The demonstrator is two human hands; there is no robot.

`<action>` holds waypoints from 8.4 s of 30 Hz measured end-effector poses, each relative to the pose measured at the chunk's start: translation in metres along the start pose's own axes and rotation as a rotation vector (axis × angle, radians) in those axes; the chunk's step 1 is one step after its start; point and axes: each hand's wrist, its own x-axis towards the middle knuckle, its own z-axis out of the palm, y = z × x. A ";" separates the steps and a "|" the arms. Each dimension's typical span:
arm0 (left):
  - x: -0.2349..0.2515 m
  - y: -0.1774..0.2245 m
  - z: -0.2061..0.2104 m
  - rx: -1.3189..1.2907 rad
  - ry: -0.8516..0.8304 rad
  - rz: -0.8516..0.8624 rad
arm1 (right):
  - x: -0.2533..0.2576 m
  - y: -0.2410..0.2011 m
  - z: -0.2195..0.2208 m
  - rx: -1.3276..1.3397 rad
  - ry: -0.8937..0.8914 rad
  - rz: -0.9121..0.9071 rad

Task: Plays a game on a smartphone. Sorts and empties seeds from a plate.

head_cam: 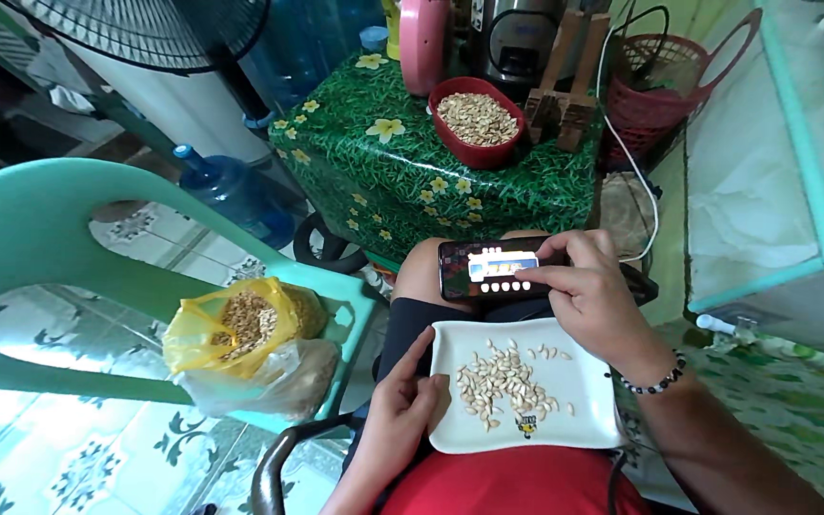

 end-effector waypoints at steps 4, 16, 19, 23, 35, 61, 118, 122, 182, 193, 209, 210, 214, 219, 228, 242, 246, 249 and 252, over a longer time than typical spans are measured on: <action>0.000 0.000 0.000 -0.007 -0.001 0.003 | -0.003 -0.004 0.004 0.007 -0.024 -0.037; -0.001 -0.001 0.000 -0.002 0.001 -0.006 | 0.002 0.000 -0.001 -0.035 0.041 0.026; -0.001 -0.001 0.000 -0.006 0.002 -0.008 | 0.003 0.003 -0.001 -0.048 0.031 0.034; -0.001 -0.001 0.000 -0.003 0.002 -0.001 | 0.004 0.001 0.002 -0.028 0.008 0.019; -0.001 -0.003 -0.001 -0.008 -0.003 0.011 | 0.008 -0.002 0.006 -0.012 -0.021 -0.010; -0.001 -0.003 0.000 -0.018 -0.002 0.021 | 0.008 0.001 -0.012 -0.023 0.046 0.013; -0.001 -0.001 0.000 -0.012 0.008 0.006 | 0.009 0.012 -0.004 -0.113 0.031 0.077; -0.001 -0.001 0.001 -0.004 0.008 0.007 | 0.008 0.009 -0.008 -0.061 0.072 0.058; -0.001 -0.002 0.000 -0.002 0.007 0.003 | 0.018 -0.005 0.017 -0.063 -0.066 -0.054; -0.001 -0.003 0.000 -0.006 0.004 0.011 | 0.012 0.007 -0.001 -0.048 0.074 0.050; -0.001 -0.003 0.000 -0.001 0.009 0.020 | 0.005 0.014 -0.001 -0.079 0.087 0.085; -0.001 -0.003 0.000 -0.002 0.008 0.019 | 0.005 0.014 -0.001 -0.077 0.084 0.090; -0.001 -0.004 0.000 -0.007 0.004 0.017 | 0.004 0.014 -0.001 -0.073 0.084 0.090; -0.001 -0.003 0.000 0.002 0.004 0.021 | 0.003 0.013 -0.003 -0.073 0.084 0.070; -0.001 -0.002 0.001 0.009 0.009 0.016 | 0.002 0.011 -0.004 -0.071 0.085 0.071; -0.001 -0.001 0.000 0.004 0.006 0.007 | 0.003 0.012 -0.001 -0.094 0.060 0.084; -0.001 -0.001 0.000 0.005 0.004 0.006 | 0.003 0.013 -0.001 -0.099 0.051 0.078; 0.000 -0.001 0.000 0.008 0.003 0.001 | 0.003 0.013 -0.001 -0.099 0.060 0.075; 0.000 -0.001 0.000 -0.001 0.006 0.005 | 0.003 0.013 -0.001 -0.100 0.059 0.076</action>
